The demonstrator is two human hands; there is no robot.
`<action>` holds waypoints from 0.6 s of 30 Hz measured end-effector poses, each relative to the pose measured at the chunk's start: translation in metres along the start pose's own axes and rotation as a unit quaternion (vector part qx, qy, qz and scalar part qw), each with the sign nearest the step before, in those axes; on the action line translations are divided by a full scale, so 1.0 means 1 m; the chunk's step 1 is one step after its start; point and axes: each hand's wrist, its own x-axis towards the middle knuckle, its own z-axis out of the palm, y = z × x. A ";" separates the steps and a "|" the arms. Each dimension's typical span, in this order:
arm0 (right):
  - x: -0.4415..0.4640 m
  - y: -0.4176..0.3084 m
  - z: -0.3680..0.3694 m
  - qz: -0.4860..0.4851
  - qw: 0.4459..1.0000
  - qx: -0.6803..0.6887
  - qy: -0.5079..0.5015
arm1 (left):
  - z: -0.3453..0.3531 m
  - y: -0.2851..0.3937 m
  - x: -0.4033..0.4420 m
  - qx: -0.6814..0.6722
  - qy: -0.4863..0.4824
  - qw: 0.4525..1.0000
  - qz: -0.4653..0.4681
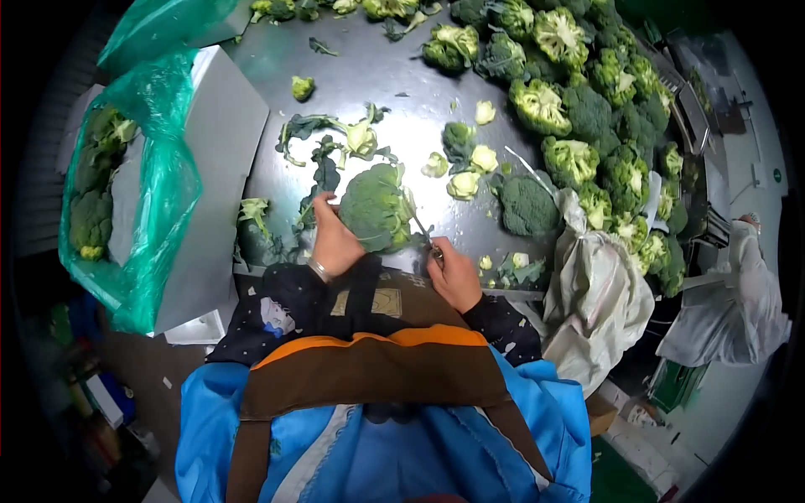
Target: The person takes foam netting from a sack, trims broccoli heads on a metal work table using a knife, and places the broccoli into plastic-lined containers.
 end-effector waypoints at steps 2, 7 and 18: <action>-0.001 -0.004 -0.008 0.048 0.998 -0.005 -0.035 | -0.013 0.033 -0.001 0.122 0.014 0.992 0.039; 0.002 -0.006 -0.010 0.044 0.996 0.002 -0.080 | -0.004 0.022 0.003 0.084 -0.041 0.995 0.021; 0.029 -0.023 -0.015 0.099 0.985 -0.006 -0.145 | 0.004 0.029 0.008 0.097 -0.041 0.993 0.048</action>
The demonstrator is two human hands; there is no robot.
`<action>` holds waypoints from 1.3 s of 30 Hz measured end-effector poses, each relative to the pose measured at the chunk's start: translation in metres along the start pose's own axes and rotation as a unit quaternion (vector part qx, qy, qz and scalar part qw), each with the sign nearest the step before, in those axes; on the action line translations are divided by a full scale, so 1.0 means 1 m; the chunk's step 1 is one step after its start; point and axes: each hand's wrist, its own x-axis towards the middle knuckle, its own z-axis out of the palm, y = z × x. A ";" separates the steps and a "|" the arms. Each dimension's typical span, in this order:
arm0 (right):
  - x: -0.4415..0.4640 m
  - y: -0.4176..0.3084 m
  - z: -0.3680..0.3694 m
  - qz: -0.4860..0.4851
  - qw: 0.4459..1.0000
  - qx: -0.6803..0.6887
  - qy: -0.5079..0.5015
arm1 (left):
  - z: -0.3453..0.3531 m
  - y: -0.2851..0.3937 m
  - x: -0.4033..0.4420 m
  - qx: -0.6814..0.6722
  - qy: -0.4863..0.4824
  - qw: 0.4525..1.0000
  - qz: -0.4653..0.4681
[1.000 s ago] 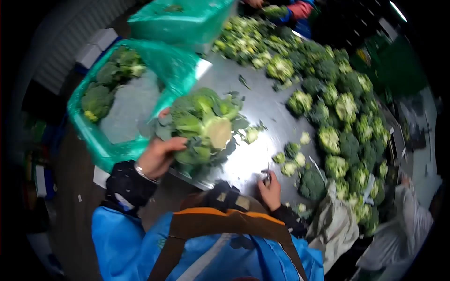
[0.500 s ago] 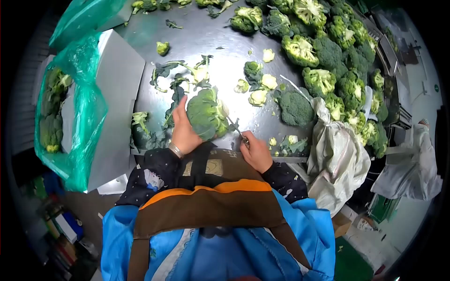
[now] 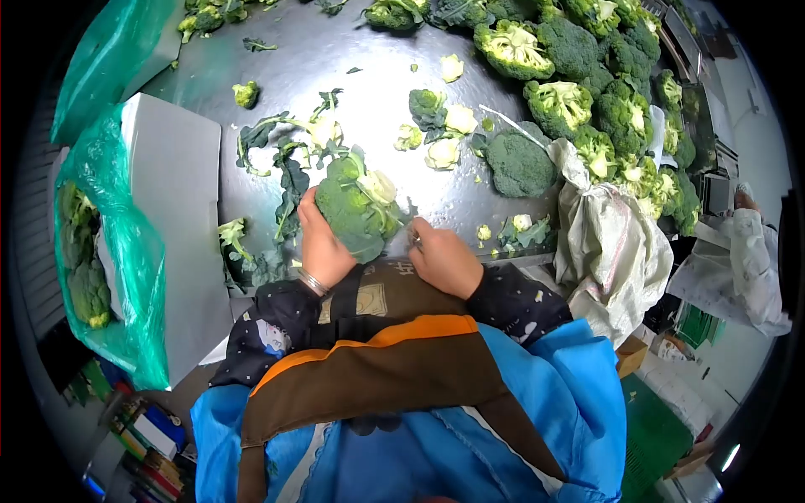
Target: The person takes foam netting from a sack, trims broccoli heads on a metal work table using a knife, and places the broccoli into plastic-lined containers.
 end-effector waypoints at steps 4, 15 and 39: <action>0.011 -0.003 0.012 0.037 0.996 -0.073 0.026 | 0.003 0.006 0.004 0.030 0.029 0.999 0.020; 0.040 0.023 0.018 0.140 0.981 -0.135 -0.014 | 0.013 -0.008 0.000 0.037 0.032 0.999 0.021; -0.031 0.012 0.005 0.041 0.991 -0.113 0.059 | -0.034 -0.028 0.010 -0.240 -0.146 0.958 -0.054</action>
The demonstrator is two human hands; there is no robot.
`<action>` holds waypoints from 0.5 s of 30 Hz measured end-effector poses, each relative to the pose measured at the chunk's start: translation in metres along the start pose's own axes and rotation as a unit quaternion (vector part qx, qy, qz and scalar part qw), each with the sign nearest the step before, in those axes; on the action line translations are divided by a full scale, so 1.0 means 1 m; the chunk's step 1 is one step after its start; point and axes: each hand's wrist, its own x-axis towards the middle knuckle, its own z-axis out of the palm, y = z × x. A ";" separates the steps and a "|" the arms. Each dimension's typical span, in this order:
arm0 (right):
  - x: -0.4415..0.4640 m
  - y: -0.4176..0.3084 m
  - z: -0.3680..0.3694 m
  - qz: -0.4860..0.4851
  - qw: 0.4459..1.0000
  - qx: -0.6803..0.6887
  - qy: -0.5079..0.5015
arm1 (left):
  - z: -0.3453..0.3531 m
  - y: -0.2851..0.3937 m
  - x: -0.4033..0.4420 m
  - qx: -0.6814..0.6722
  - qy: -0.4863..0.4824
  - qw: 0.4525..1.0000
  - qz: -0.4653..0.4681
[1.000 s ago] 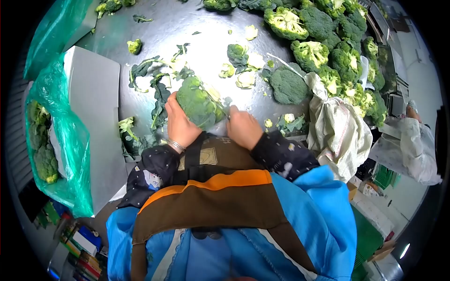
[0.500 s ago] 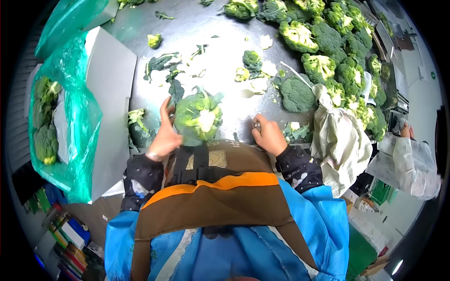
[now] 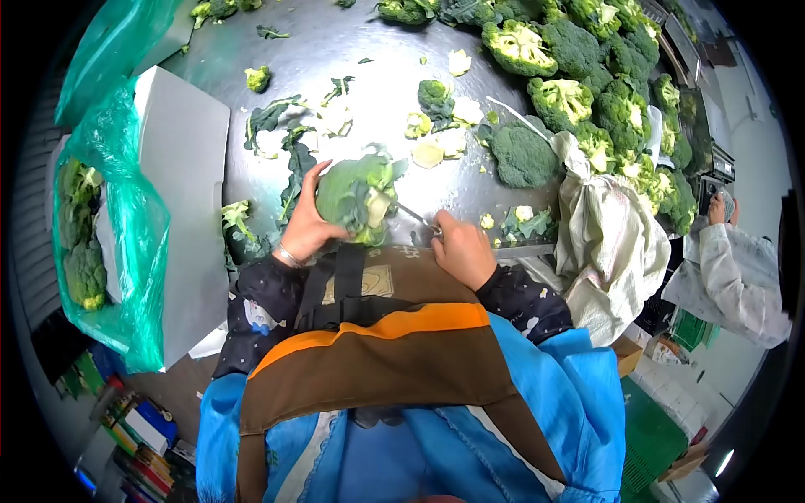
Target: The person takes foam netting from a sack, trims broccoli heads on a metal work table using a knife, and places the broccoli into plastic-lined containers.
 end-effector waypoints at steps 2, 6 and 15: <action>-0.001 0.005 0.006 0.017 0.997 0.072 0.003 | -0.004 0.002 0.000 0.008 0.044 0.999 0.013; 0.002 0.011 0.011 0.052 0.971 0.232 0.034 | 0.014 0.043 0.002 0.236 0.080 0.963 0.105; 0.003 -0.001 0.002 -0.021 0.968 0.247 0.040 | 0.005 0.024 0.038 0.208 0.109 0.969 0.074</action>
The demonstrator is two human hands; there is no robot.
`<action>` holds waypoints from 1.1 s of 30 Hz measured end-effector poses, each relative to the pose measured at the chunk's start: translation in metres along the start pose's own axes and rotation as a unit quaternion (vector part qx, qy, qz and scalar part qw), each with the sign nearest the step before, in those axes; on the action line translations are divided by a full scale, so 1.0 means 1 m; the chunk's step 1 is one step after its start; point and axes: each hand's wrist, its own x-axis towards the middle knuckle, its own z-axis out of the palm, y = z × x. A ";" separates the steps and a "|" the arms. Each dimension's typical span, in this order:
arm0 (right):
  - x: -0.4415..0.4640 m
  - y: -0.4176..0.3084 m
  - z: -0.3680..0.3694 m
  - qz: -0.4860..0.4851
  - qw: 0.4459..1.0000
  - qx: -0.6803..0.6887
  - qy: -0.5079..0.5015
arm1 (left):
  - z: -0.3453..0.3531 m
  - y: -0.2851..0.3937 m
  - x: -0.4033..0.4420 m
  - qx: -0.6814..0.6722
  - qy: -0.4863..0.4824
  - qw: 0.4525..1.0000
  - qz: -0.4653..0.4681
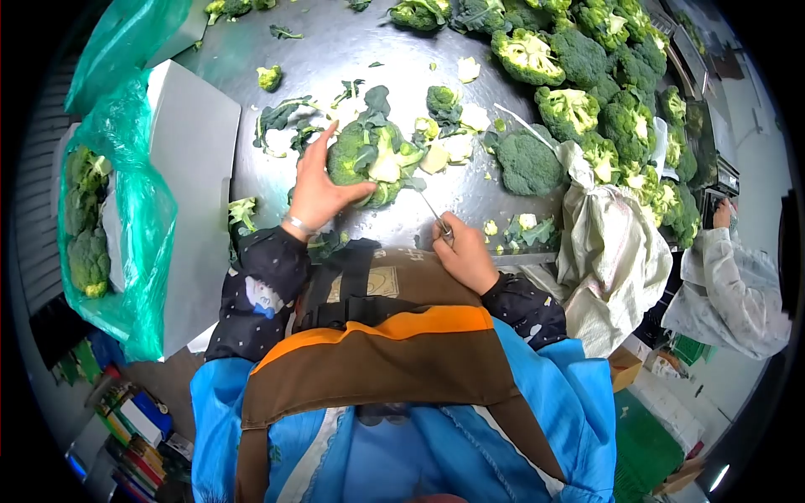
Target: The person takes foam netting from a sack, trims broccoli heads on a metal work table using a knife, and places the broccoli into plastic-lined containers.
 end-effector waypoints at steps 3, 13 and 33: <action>0.013 -0.012 -0.005 -0.031 0.999 -0.025 0.035 | 0.015 0.004 -0.001 0.037 0.004 0.999 0.026; 0.054 -0.035 -0.017 -0.109 0.989 -0.101 -0.007 | -0.011 0.002 0.014 -0.011 -0.059 0.996 0.065; 0.075 -0.042 -0.049 -0.067 0.922 -0.372 -0.079 | 0.003 -0.025 0.046 -0.080 -0.056 0.995 -0.004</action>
